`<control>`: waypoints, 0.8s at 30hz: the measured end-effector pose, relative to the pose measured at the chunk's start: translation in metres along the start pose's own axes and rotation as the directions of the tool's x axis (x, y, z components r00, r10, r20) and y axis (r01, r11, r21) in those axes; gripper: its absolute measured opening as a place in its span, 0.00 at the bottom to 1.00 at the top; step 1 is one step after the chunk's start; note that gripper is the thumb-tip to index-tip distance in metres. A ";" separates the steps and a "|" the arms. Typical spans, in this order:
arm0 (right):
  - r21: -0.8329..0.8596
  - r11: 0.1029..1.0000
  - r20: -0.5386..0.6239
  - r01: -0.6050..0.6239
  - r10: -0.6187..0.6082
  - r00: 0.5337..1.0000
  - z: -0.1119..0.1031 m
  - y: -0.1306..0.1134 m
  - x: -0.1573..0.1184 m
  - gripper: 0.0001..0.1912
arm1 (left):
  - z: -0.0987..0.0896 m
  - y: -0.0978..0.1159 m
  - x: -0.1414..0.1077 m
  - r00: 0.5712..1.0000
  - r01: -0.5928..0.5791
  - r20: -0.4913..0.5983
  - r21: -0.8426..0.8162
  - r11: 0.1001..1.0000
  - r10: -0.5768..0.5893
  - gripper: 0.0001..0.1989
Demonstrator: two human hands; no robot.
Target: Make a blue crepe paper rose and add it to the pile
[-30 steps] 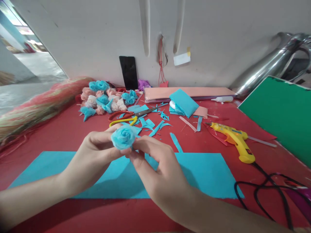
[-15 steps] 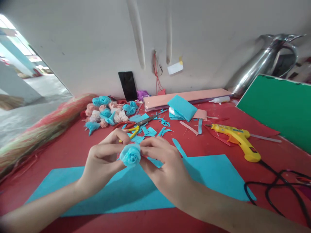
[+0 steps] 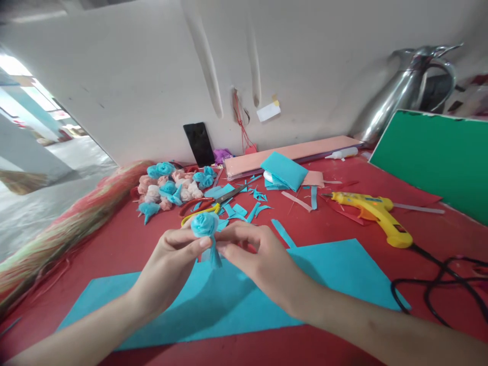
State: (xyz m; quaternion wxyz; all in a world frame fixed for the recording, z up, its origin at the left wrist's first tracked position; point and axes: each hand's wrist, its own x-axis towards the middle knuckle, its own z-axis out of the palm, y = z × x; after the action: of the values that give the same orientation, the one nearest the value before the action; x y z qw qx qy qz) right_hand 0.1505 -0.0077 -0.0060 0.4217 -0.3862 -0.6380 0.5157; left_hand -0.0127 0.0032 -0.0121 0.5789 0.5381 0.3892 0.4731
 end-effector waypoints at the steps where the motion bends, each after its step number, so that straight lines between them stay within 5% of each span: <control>1: -0.002 1.000 0.017 -0.012 0.012 1.000 0.000 0.001 0.000 0.09 | 0.001 0.000 0.000 1.000 0.006 0.000 -0.008 1.000 -0.006 0.08; 10: -0.185 0.982 -0.016 0.042 -0.046 0.999 0.003 0.000 0.000 0.04 | 0.006 0.001 -0.004 0.998 0.053 0.040 -0.121 0.991 -0.048 0.04; 13: -0.332 0.928 -0.034 0.169 -0.191 0.981 0.004 0.004 -0.001 0.05 | 0.007 0.002 -0.005 0.996 0.066 0.064 -0.144 0.987 -0.057 0.05; 18: -0.521 0.752 -0.012 0.404 -0.480 0.877 0.003 0.014 -0.001 0.04 | 0.006 0.004 -0.006 0.998 0.057 0.050 -0.163 0.985 -0.049 0.03; 24: -0.476 0.816 -0.022 0.328 -0.384 0.923 0.003 0.015 -0.001 0.04 | 0.006 0.001 -0.005 1.000 -0.010 0.025 -0.140 0.990 0.013 0.03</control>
State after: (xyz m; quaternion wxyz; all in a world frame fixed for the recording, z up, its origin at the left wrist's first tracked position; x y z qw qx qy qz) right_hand 0.1490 -0.0072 -0.0212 0.4428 -0.3789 -0.7773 0.2369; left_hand -0.0088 -0.0035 -0.0105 0.6174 0.5044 0.3445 0.4958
